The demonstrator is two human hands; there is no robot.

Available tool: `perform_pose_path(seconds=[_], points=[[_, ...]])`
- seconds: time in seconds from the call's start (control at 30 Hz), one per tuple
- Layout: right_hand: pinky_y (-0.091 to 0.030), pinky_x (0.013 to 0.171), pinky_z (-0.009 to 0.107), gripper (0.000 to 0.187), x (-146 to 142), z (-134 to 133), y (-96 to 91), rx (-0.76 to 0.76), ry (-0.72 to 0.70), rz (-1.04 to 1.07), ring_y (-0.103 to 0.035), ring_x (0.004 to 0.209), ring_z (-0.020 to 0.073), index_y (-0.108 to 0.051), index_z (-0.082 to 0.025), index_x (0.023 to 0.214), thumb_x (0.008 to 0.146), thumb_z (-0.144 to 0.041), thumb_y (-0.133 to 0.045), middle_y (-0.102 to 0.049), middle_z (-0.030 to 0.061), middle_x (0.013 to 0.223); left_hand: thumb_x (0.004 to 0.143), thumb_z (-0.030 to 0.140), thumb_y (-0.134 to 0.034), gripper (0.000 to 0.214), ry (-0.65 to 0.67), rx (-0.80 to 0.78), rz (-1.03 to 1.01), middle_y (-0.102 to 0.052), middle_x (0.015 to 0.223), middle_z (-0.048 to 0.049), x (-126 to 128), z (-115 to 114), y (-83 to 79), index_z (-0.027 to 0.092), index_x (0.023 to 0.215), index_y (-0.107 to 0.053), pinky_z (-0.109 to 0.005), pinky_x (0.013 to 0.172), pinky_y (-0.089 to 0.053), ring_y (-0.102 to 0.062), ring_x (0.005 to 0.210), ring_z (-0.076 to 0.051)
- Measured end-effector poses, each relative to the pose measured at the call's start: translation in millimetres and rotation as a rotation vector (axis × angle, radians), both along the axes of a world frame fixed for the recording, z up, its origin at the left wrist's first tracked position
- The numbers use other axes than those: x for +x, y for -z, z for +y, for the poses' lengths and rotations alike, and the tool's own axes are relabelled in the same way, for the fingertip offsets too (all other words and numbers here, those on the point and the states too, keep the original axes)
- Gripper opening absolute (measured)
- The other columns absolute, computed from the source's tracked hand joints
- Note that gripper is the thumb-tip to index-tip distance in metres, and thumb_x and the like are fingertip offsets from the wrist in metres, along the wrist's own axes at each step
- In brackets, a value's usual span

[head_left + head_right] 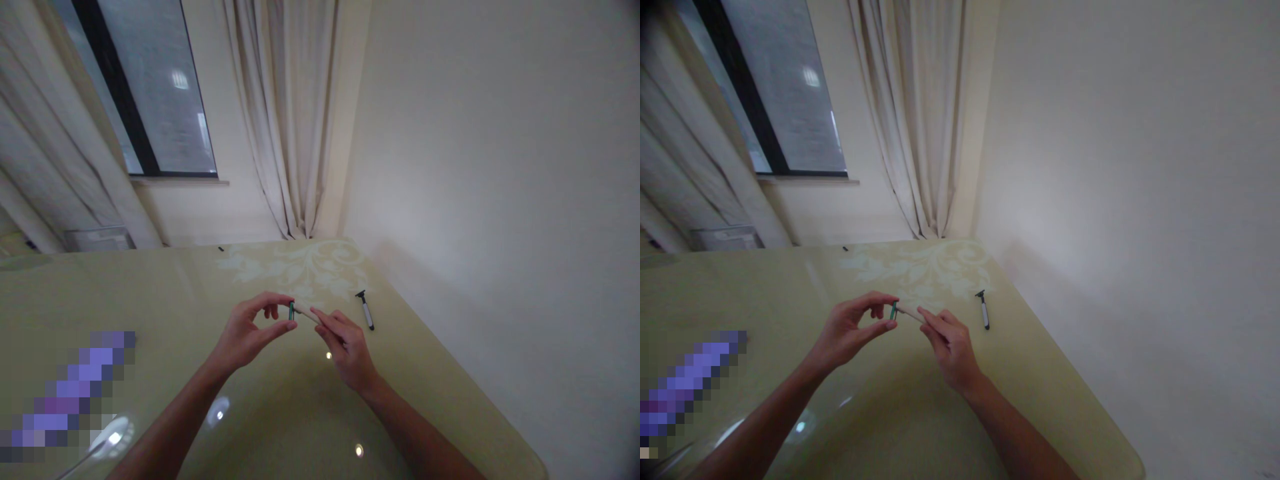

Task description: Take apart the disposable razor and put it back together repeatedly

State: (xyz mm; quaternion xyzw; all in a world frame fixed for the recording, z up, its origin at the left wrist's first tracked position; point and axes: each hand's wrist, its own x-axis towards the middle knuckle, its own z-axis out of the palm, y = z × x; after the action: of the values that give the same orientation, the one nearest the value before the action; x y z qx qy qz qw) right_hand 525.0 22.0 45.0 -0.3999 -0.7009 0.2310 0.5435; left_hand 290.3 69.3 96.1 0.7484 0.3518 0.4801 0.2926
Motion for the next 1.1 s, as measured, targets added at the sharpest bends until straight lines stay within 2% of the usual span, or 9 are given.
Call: perform_pose_path(seconds=[0.1,0.27,0.4,0.57,0.7,0.87,1.1], points=[[-0.04,0.064,0.028,0.036,0.7,0.9,-1.9,-0.056,-0.091,0.003,-0.052,0.07,0.0159,-0.074,-0.025,0.135,0.104,-0.038,-0.061,-0.055,0.0008,0.079,0.08,0.04,-0.086,0.032,0.004,-0.029,-0.005,-0.07,0.077,-0.0001,0.2,0.8,0.7,0.023,0.108,-0.082,-0.028,0.072,-0.047,-0.061,0.073,-0.016],[-0.04,0.066,0.029,0.034,0.2,1.6,-3.0,-0.115,-0.036,0.05,-0.052,0.073,0.0173,-0.079,-0.023,0.128,0.103,-0.041,-0.063,-0.057,0.0014,0.077,0.078,0.04,-0.087,0.034,0.021,-0.056,0.026,-0.068,0.075,0.0002,1.3,1.0,0.7,0.023,0.107,-0.082,-0.027,0.07,-0.047,-0.06,0.072,-0.016],[-0.039,0.066,0.028,0.031,1.8,2.8,-2.2,-0.192,-0.173,0.04,-0.052,0.072,0.0165,-0.082,-0.024,0.119,0.1,-0.043,-0.067,-0.056,0.0006,0.077,0.08,0.042,-0.085,0.034,0.027,-0.072,0.003,-0.069,0.075,-0.0002,1.1,1.3,-0.3,0.022,0.107,-0.082,-0.028,0.07,-0.047,-0.06,0.072,-0.016],[-0.038,0.064,0.028,0.033,2.8,4.4,-5.3,-0.207,-0.093,0.108,-0.048,0.07,0.0162,-0.084,-0.02,0.105,0.097,-0.048,-0.068,-0.055,0.0008,0.075,0.077,0.043,-0.088,0.036,0.035,-0.07,0.028,-0.067,0.074,0.0007,1.2,2.1,1.1,0.023,0.106,-0.082,-0.027,0.068,-0.046,-0.06,0.071,-0.016],[-0.035,0.06,0.027,0.035,1.9,3.5,-5.1,-0.298,-0.218,0.119,-0.044,0.065,0.0135,-0.083,-0.017,0.092,0.094,-0.05,-0.072,-0.052,-0.0005,0.072,0.079,0.044,-0.086,0.036,0.03,-0.074,0.0,-0.068,0.075,-0.0001,1.0,2.5,0.8,0.023,0.108,-0.082,-0.028,0.07,-0.047,-0.06,0.072,-0.016],[-0.029,0.053,0.025,0.038,0.1,5.1,-0.6,-0.377,-0.185,0.263,-0.037,0.061,0.0111,-0.084,-0.016,0.1,0.092,-0.052,-0.074,-0.051,-0.0001,0.073,0.077,0.042,-0.088,0.035,0.029,-0.057,0.013,-0.066,0.071,0.0008,2.3,0.9,-0.5,0.023,0.105,-0.083,-0.027,0.066,-0.047,-0.059,0.069,-0.016],[-0.025,0.05,0.024,0.045,-2.2,3.6,-2.6,-0.44,-0.189,0.33,-0.036,0.06,0.0103,-0.083,-0.017,0.113,0.089,-0.054,-0.076,-0.049,-0.0008,0.071,0.077,0.041,-0.088,0.038,0.029,-0.078,-0.008,-0.067,0.072,0.0005,5.0,0.3,0.7,0.022,0.109,-0.082,-0.026,0.066,-0.046,-0.06,0.069,-0.016]])
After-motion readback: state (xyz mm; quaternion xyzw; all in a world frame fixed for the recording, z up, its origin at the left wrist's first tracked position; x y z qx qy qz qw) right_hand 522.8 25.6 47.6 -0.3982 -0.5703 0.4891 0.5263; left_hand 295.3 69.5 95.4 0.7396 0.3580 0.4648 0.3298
